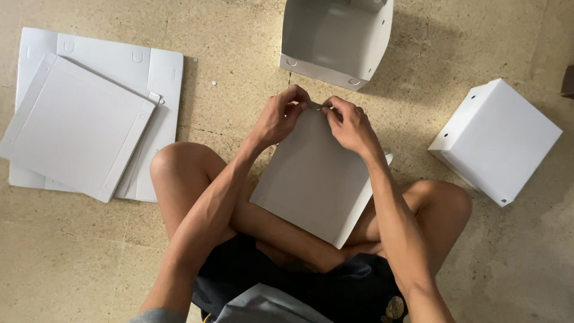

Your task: The person sits on the floor and assembles a white cardboard box by folding the flaps and inserting small plastic fasteners into pre-punched holes to secure the sides. The person handles the box and fasteners by hand, completing the assembly of one box.

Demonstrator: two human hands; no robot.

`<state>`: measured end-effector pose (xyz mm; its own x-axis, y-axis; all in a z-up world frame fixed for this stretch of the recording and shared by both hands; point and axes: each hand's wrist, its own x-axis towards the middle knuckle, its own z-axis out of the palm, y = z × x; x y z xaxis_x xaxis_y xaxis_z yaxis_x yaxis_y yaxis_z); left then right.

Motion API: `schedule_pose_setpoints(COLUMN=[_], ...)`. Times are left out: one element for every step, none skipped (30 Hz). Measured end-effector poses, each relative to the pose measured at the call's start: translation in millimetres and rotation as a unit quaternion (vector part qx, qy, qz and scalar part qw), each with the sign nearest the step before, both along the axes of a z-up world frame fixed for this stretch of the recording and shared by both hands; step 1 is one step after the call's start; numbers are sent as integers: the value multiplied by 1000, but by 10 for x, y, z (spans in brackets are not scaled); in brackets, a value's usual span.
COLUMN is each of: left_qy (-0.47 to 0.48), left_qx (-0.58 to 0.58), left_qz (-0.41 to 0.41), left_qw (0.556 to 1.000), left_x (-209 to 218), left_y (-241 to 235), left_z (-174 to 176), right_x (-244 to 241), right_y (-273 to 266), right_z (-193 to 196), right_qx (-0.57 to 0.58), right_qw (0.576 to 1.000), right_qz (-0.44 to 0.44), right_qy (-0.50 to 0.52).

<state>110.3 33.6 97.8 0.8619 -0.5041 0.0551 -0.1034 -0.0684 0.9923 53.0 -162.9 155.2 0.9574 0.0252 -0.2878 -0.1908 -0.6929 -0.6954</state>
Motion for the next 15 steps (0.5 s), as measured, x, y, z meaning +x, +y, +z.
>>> schedule_pose_setpoints(left_qy=[0, 10, 20, 21, 0, -20, -21, -25, -29, -29, -39, -49, -47, -57, -69], left_qx=[1, -4, -8, -7, 7, 21, 22, 19, 15, 15, 22, 29, 30, 34, 38], left_qz=[-1, -13, -24, -25, -26, -28, -30, -29, -27, -28, -29, -31, -31, -33, -34], left_qw=[1000, 1000, 999, 999, 1000, 999, 999, 999, 999, 999, 999, 998, 998, 997, 996], left_x=[5, 10, 9, -1, -12, -24, -26, -27, -25, -19, -23, -27, -41, -54, -59], left_y=[0, 1, 5, 8, 14, 19, 13, 7, -7, 1, 3, 5, -1, -5, -4], left_z=[3, 4, 4, 47, 90, 134, 123, 112, 101, 123, 141, 158, 204, 251, 300], right_x=[0, 1, -4, -10, -17, -24, -24, -23, -18, -19, -33, -48, -37, -26, -8], right_y=[1, 4, 10, -6, -20, -34, -25, -15, -14, -6, -4, -1, 7, 18, 34], right_z=[-3, -7, -13, -29, -46, -62, -58, -54, -47, -70, -92, -116, -103, -90, -76], right_qx=[1, 15, 29, 30, 39, 47, 48, 59, 69, 68, 59, 49, 49, 38, 28], right_qw=[1000, 1000, 1000, 1000, 999, 999, 999, 998, 997, 997, 997, 998, 998, 998, 997], right_qz=[-1, 0, 0, 0, -5, -10, -11, -24, -37, -38, -41, -43, -44, -49, -53], right_qy=[0, 1, 2, 3, 0, -4, -4, -9, -14, -15, -18, -21, -20, -31, -43])
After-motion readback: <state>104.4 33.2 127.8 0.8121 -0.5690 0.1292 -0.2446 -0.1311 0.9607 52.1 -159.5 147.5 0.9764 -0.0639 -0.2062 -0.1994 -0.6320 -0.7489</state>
